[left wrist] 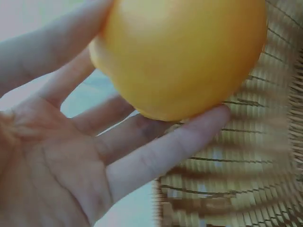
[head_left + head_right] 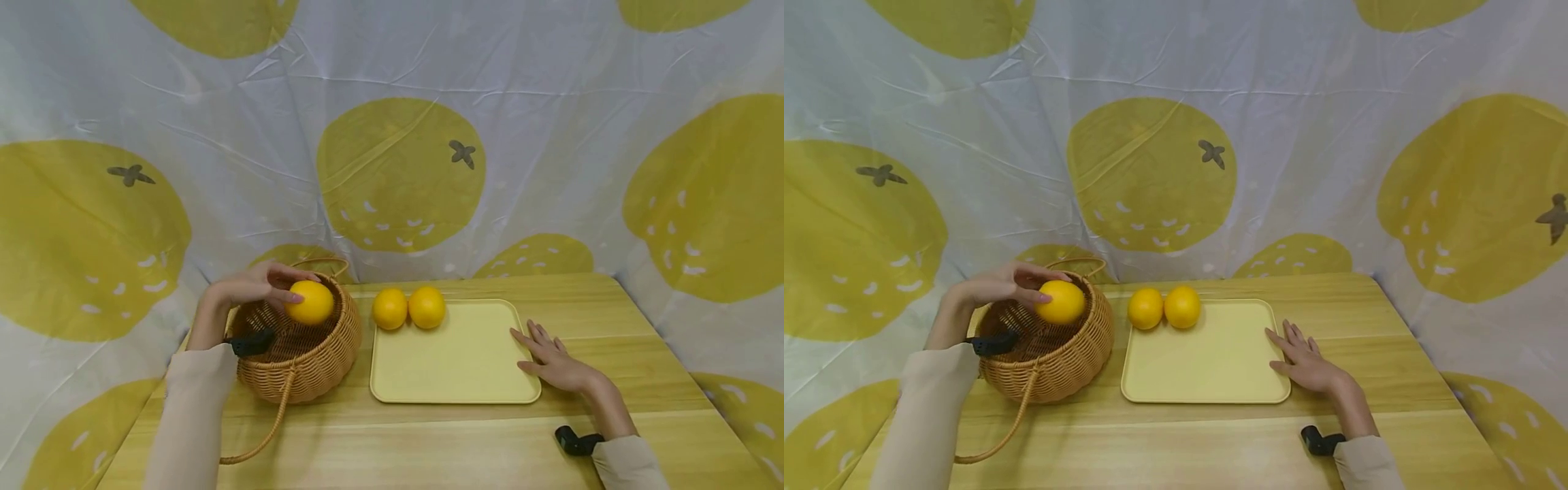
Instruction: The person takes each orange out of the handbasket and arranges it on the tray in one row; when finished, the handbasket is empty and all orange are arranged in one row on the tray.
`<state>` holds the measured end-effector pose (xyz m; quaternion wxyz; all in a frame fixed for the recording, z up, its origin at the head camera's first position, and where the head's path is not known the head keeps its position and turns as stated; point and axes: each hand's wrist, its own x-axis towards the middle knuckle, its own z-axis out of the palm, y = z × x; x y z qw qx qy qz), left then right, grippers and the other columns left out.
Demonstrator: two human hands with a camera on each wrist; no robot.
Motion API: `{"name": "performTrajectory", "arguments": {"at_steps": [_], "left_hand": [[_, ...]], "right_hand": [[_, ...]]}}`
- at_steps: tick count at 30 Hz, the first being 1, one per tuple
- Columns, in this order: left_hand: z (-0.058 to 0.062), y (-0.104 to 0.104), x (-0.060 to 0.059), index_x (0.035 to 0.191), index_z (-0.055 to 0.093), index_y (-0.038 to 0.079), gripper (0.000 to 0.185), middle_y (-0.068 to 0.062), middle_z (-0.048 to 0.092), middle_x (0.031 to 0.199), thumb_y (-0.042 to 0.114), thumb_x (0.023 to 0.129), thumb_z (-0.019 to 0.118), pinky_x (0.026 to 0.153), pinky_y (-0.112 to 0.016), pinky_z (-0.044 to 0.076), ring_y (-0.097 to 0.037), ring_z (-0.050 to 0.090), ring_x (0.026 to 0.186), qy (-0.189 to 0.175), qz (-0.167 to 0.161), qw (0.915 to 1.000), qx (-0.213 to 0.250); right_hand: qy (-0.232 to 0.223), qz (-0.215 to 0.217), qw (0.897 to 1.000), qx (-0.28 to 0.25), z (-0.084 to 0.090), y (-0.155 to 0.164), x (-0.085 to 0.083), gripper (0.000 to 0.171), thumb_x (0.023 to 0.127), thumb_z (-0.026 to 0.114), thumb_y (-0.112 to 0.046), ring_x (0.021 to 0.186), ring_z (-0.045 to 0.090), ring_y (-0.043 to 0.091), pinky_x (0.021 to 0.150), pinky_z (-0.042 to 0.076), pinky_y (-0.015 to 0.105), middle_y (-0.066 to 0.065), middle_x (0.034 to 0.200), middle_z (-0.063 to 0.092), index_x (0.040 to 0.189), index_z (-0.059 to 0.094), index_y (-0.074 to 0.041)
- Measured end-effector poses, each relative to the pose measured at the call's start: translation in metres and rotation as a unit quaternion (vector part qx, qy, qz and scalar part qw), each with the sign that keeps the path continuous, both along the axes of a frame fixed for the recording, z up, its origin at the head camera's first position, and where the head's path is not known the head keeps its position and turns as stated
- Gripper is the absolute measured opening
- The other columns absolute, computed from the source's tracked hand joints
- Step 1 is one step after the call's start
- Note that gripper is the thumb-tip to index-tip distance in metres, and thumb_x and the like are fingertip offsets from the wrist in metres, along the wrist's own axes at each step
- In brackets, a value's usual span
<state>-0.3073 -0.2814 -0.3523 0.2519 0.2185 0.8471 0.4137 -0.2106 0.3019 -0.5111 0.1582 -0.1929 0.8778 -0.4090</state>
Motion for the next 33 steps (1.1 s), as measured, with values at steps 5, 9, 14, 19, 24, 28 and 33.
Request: {"name": "performTrajectory", "arguments": {"at_steps": [5, 9, 14, 19, 24, 28, 33], "left_hand": [[0.022, 0.0, 0.015, 0.147, 0.058, 0.009, 0.052, -0.021, 0.047, 0.158, 0.017, 0.098, 0.071, 0.086, -0.038, 0.062, -0.011, 0.069, 0.113, 0.067, 0.014, 0.9971, 0.035], [0.028, 0.008, 0.02, 0.151, 0.054, 0.007, 0.052, -0.006, 0.058, 0.151, 0.01, 0.1, 0.067, 0.089, -0.032, 0.061, -0.012, 0.068, 0.118, 0.086, 0.012, 0.9923, 0.088], [0.022, 0.03, 0.021, 0.151, 0.054, 0.007, 0.052, 0.007, 0.06, 0.148, 0.001, 0.1, 0.064, 0.088, -0.029, 0.061, -0.01, 0.065, 0.126, 0.1, 0.021, 0.9745, 0.2], [0.018, 0.053, 0.019, 0.151, 0.053, 0.007, 0.051, 0.004, 0.059, 0.15, -0.004, 0.101, 0.059, 0.087, -0.03, 0.061, -0.014, 0.067, 0.123, 0.085, -0.023, 0.9627, 0.256], [0.018, 0.085, 0.019, 0.151, 0.052, 0.005, 0.052, -0.003, 0.058, 0.151, 0.003, 0.101, 0.063, 0.095, -0.033, 0.059, -0.016, 0.064, 0.129, 0.078, -0.061, 0.9687, 0.228], [0.014, 0.115, 0.014, 0.15, 0.054, 0.007, 0.053, -0.009, 0.058, 0.151, 0.008, 0.099, 0.068, 0.098, -0.036, 0.059, -0.019, 0.063, 0.13, 0.058, -0.088, 0.9737, 0.202], [0.0, 0.155, 0.005, 0.148, 0.058, 0.008, 0.053, -0.011, 0.058, 0.152, 0.004, 0.097, 0.071, 0.106, -0.041, 0.054, -0.025, 0.062, 0.131, 0.045, -0.143, 0.9724, 0.179]], "right_hand": [[-0.003, -0.006, 1.0, 0.013, 0.003, 0.001, 0.001, 0.069, 0.107, 0.056, -0.026, 0.152, -0.018, 0.058, 0.114, -0.019, 0.076, 0.037, 0.167, -0.012, 0.163, 0.025, 0.002], [-0.005, -0.009, 1.0, 0.011, 0.003, 0.002, 0.001, 0.069, 0.107, 0.057, -0.026, 0.152, -0.018, 0.057, 0.114, -0.019, 0.076, 0.037, 0.167, -0.012, 0.163, 0.025, 0.001], [-0.002, -0.007, 1.0, 0.011, -0.003, 0.006, 0.0, 0.071, 0.107, 0.056, -0.029, 0.153, -0.019, 0.056, 0.115, -0.02, 0.075, 0.035, 0.168, -0.013, 0.163, 0.023, 0.0], [-0.006, -0.006, 1.0, 0.004, 0.001, 0.004, 0.001, 0.07, 0.107, 0.056, -0.027, 0.152, -0.019, 0.057, 0.114, -0.02, 0.075, 0.036, 0.167, -0.013, 0.163, 0.024, 0.001], [-0.008, -0.007, 1.0, 0.004, 0.001, 0.004, 0.001, 0.069, 0.107, 0.056, -0.025, 0.152, -0.019, 0.057, 0.114, -0.02, 0.075, 0.036, 0.167, -0.013, 0.163, 0.024, 0.001], [-0.01, -0.005, 1.0, 0.001, 0.002, 0.003, 0.0, 0.07, 0.107, 0.056, -0.026, 0.152, -0.02, 0.057, 0.113, -0.022, 0.075, 0.036, 0.167, -0.013, 0.163, 0.024, 0.001], [-0.011, 0.001, 1.0, 0.003, 0.003, 0.0, 0.0, 0.07, 0.108, 0.055, -0.026, 0.152, -0.02, 0.057, 0.113, -0.022, 0.075, 0.037, 0.167, -0.014, 0.163, 0.023, 0.001]]}}
